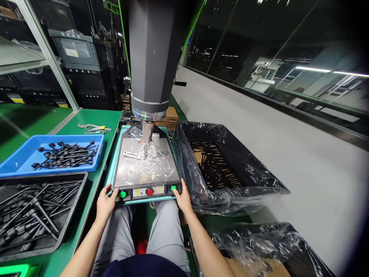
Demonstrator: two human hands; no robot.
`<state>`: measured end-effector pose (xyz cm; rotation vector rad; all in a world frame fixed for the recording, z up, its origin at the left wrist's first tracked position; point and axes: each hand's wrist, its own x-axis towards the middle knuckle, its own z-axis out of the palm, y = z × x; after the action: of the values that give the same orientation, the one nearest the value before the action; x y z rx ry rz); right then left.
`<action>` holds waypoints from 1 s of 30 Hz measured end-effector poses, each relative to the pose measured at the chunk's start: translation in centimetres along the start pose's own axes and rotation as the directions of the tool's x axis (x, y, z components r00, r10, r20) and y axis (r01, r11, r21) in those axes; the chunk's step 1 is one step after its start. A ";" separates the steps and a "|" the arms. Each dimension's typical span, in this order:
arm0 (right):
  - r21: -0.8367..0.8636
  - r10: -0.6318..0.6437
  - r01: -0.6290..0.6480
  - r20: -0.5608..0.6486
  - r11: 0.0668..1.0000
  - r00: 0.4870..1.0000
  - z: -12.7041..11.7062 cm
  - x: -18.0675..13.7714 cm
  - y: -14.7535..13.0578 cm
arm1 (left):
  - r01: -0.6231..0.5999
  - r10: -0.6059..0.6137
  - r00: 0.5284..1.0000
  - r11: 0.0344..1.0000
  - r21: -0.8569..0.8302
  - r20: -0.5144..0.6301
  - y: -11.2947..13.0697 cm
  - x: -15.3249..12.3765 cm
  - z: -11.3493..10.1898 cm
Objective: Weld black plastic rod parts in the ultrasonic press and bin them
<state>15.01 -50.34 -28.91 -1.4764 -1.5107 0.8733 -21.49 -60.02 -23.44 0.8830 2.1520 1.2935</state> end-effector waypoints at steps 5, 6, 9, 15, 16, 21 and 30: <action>0.026 0.015 -0.016 0.031 1.000 0.999 -0.2 0.2 0.2 | -0.109 0.104 0.988 0.993 -0.040 -0.114 4.1 1.2 0.1; 0.037 0.020 -0.021 0.038 0.999 0.999 -0.4 0.3 0.2 | -0.137 0.132 0.986 0.989 -0.049 -0.099 5.2 1.7 0.3; 0.055 0.035 -0.036 0.019 0.998 0.999 -1.0 0.6 -0.5 | -0.206 0.206 0.978 0.978 -0.033 -0.006 8.2 3.8 1.3; 0.159 -0.051 0.081 -0.183 0.984 0.982 -1.3 1.6 -6.0 | -0.255 0.236 0.938 0.966 0.042 0.255 10.4 8.3 4.4; 0.253 -0.022 0.060 -0.150 0.966 0.988 -0.9 1.7 -7.1 | -0.242 0.229 0.933 0.970 0.010 0.278 10.4 8.7 4.8; 0.603 0.169 -0.215 0.134 0.768 0.977 1.4 2.3 -10.5 | -0.143 0.164 0.945 0.985 -0.093 0.283 10.0 9.0 5.0; 0.681 0.231 -0.489 0.439 0.546 0.868 3.9 1.5 -13.7 | 0.149 0.001 0.894 0.942 -0.300 0.448 10.9 9.2 1.4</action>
<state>5.74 -49.50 -17.97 -0.9990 -0.7715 1.8148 -23.66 -48.69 -14.92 0.8459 1.5474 1.2220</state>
